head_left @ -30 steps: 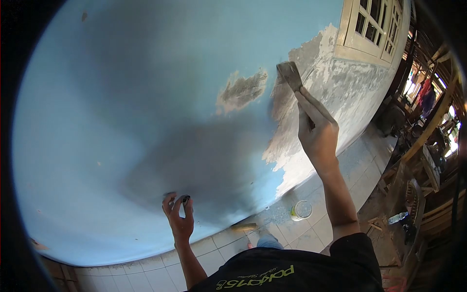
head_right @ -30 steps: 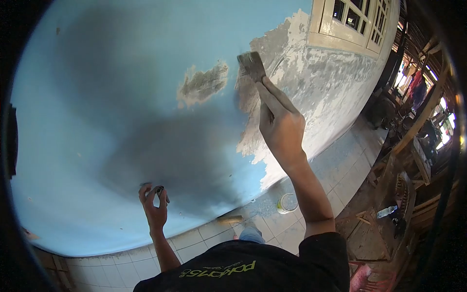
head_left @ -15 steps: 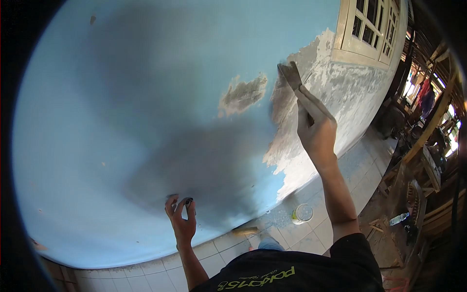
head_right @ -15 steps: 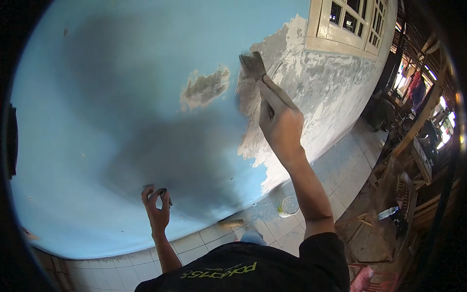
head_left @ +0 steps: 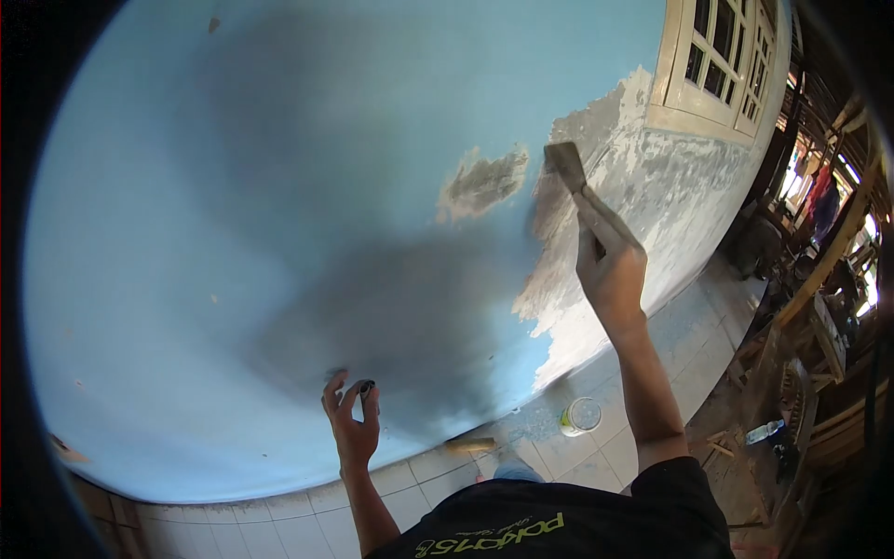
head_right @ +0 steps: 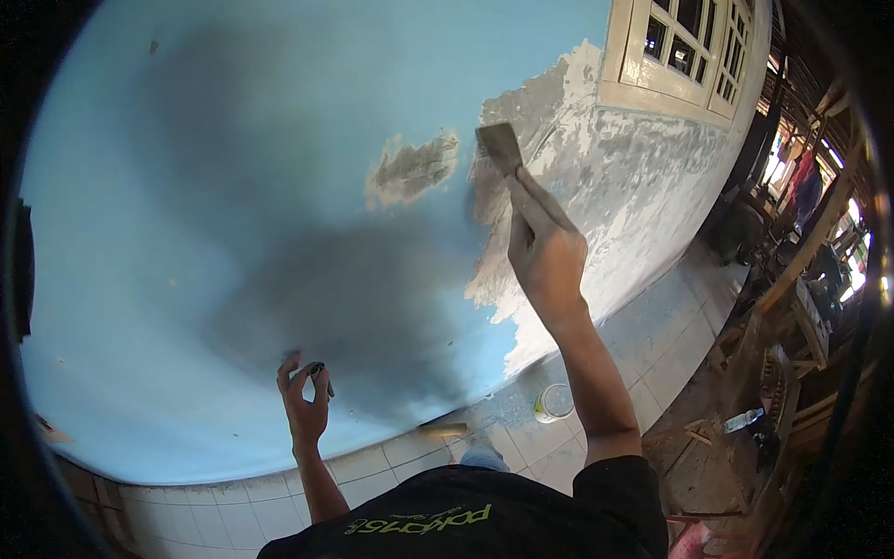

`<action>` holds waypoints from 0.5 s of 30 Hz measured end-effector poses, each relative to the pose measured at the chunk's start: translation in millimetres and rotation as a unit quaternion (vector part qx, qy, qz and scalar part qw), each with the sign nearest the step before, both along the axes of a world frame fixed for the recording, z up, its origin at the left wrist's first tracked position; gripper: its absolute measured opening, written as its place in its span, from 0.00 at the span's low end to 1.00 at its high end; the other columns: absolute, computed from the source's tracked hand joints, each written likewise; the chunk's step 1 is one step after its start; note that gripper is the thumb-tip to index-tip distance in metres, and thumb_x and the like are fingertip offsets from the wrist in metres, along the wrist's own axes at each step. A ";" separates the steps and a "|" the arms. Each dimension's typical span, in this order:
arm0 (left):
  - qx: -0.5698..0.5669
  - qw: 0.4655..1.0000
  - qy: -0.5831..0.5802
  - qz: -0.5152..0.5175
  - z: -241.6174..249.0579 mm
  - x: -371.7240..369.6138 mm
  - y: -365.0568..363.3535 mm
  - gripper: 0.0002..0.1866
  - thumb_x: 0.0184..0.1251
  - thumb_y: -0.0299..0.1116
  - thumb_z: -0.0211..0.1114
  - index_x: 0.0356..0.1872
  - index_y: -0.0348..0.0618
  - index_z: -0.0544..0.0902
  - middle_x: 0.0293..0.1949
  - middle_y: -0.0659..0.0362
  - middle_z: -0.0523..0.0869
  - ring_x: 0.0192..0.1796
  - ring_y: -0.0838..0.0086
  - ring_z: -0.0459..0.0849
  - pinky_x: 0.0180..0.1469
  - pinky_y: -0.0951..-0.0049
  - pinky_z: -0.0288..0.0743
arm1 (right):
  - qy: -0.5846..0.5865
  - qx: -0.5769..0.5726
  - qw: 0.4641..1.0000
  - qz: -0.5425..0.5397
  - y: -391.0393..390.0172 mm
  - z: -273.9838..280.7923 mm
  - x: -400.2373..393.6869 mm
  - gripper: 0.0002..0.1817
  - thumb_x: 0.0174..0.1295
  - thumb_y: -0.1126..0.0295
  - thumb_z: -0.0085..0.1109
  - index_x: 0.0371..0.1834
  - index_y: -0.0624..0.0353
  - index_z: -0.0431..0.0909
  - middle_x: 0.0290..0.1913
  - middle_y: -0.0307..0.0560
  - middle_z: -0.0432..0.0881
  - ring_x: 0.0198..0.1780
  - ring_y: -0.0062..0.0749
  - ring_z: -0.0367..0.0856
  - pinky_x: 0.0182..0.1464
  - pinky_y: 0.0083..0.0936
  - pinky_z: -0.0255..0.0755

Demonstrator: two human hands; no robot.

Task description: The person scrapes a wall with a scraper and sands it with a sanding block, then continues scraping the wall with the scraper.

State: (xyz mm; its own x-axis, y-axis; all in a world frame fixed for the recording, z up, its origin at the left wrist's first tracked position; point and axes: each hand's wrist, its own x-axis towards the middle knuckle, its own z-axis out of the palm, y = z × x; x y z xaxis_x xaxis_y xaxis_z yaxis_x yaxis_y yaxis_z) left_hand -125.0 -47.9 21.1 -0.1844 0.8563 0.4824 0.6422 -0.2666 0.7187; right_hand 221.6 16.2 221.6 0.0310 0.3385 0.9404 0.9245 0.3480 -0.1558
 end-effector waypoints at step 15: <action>-0.012 1.000 -0.014 -0.014 -1.1 4.6 -0.6 0.11 0.67 0.35 0.67 0.44 0.38 0.86 0.62 0.53 0.72 0.64 0.56 0.68 0.60 0.53 0.69 | 0.034 0.001 0.999 0.017 -4.9 24.6 0.0 0.12 0.64 0.80 0.57 0.48 0.64 0.85 0.52 0.56 0.85 0.52 0.45 0.86 0.50 0.30 0.82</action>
State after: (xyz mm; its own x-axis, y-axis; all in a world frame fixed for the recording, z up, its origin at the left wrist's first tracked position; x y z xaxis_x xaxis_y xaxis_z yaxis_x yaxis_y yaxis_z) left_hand -120.4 -48.5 20.1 -0.1736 0.8723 0.4571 0.6144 -0.2668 0.7425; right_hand 221.6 11.3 246.2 0.0836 0.3383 0.9373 0.8993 0.3796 -0.2172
